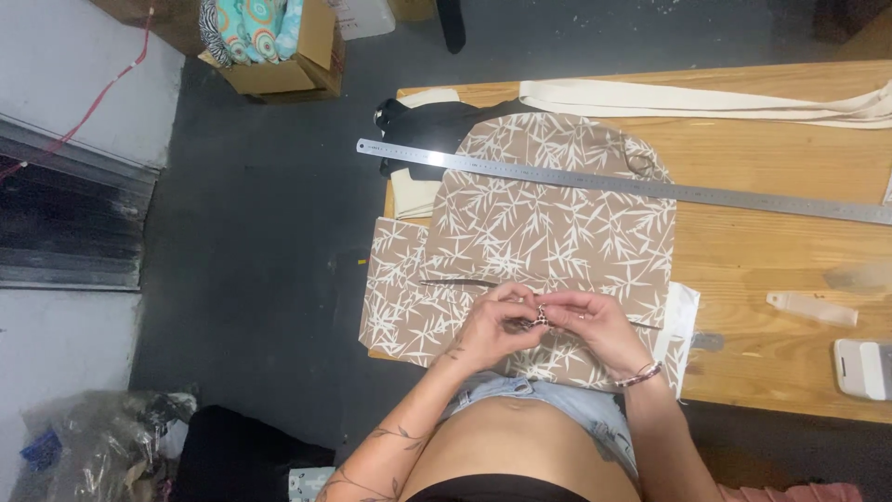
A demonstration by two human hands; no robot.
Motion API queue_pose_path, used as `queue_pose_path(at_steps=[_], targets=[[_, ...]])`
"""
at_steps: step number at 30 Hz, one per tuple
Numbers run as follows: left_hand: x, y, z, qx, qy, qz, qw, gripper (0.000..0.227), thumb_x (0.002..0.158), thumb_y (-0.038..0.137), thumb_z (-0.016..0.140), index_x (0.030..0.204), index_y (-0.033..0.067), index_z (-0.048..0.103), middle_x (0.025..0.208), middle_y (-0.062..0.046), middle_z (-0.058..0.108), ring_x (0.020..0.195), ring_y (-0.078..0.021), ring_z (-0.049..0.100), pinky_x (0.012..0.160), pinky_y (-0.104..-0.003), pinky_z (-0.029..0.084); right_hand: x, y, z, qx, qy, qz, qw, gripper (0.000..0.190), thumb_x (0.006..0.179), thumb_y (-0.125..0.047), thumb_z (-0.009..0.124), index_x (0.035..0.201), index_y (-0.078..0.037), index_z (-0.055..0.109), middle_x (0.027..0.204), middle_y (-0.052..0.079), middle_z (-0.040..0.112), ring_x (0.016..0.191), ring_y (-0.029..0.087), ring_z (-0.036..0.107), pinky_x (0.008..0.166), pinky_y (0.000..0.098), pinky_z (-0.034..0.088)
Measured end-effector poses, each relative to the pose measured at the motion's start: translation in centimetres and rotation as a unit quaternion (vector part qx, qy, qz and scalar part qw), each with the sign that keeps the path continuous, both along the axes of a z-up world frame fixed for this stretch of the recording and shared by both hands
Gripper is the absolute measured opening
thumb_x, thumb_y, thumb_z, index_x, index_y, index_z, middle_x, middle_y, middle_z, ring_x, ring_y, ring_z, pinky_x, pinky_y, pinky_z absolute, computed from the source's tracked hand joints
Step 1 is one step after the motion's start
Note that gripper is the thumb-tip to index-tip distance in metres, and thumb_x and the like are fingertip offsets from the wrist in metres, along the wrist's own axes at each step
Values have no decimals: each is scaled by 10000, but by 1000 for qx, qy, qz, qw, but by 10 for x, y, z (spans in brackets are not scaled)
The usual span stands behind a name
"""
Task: Assembling a fabric bag by measuring, folding, and aligning decorative trim
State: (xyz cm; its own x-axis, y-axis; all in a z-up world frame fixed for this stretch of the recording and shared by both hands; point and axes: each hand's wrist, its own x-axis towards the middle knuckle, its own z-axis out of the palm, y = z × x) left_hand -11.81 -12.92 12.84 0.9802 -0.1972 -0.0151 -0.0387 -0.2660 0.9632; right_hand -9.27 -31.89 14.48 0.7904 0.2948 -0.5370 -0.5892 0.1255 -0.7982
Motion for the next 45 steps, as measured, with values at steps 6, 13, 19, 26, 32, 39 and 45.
queue_pose_path(at_steps=[6,13,19,26,32,39,45], targets=[[-4,-1,8,22,-6,-6,1000,121,768,189,850,856,142,783,1015,-69,736,985,-289,734,876,-394,590,-3,-8,-27,-31,-12,-9,999,238,899,-96,731,1106,21,739,926,74,732,790,100,667,775,232,572],[-2,3,-5,-40,45,6,998,138,772,153,860,864,75,793,978,-181,757,1004,-344,724,871,-430,565,-9,0,-30,-70,-74,-17,995,184,979,-170,665,1089,-27,703,891,46,672,741,87,582,714,227,526],[-4,2,-6,-74,108,-31,991,98,770,108,845,858,111,803,1000,-138,770,1017,-259,720,892,-390,552,-12,-2,-28,-92,-66,-14,994,184,974,-159,676,1082,-14,707,886,38,680,752,83,596,733,238,530],[-4,6,-3,-93,258,10,962,144,743,91,842,874,52,797,1048,-152,759,908,-164,693,854,-332,576,-17,-4,-28,-118,-74,14,990,157,976,-117,657,1063,5,703,865,79,693,710,121,627,698,261,562],[-10,6,-40,-131,337,83,929,130,725,183,883,759,112,779,700,-56,745,690,-75,691,637,-196,532,-12,6,-27,-120,-84,48,988,182,978,-124,650,1094,9,689,839,107,695,675,152,669,710,309,602],[-29,27,-54,-225,329,173,901,293,666,62,924,821,80,676,729,-72,738,698,-118,706,657,-226,572,-8,32,-52,-114,-58,94,987,198,972,-148,665,1109,-8,688,863,85,713,698,131,676,715,275,590],[-33,53,-69,-263,328,175,890,386,687,46,900,1045,33,756,888,-94,774,826,-149,747,753,-264,625,-6,57,-50,-111,-52,63,991,209,944,-136,705,1122,-27,712,858,86,742,697,100,671,693,242,585]])
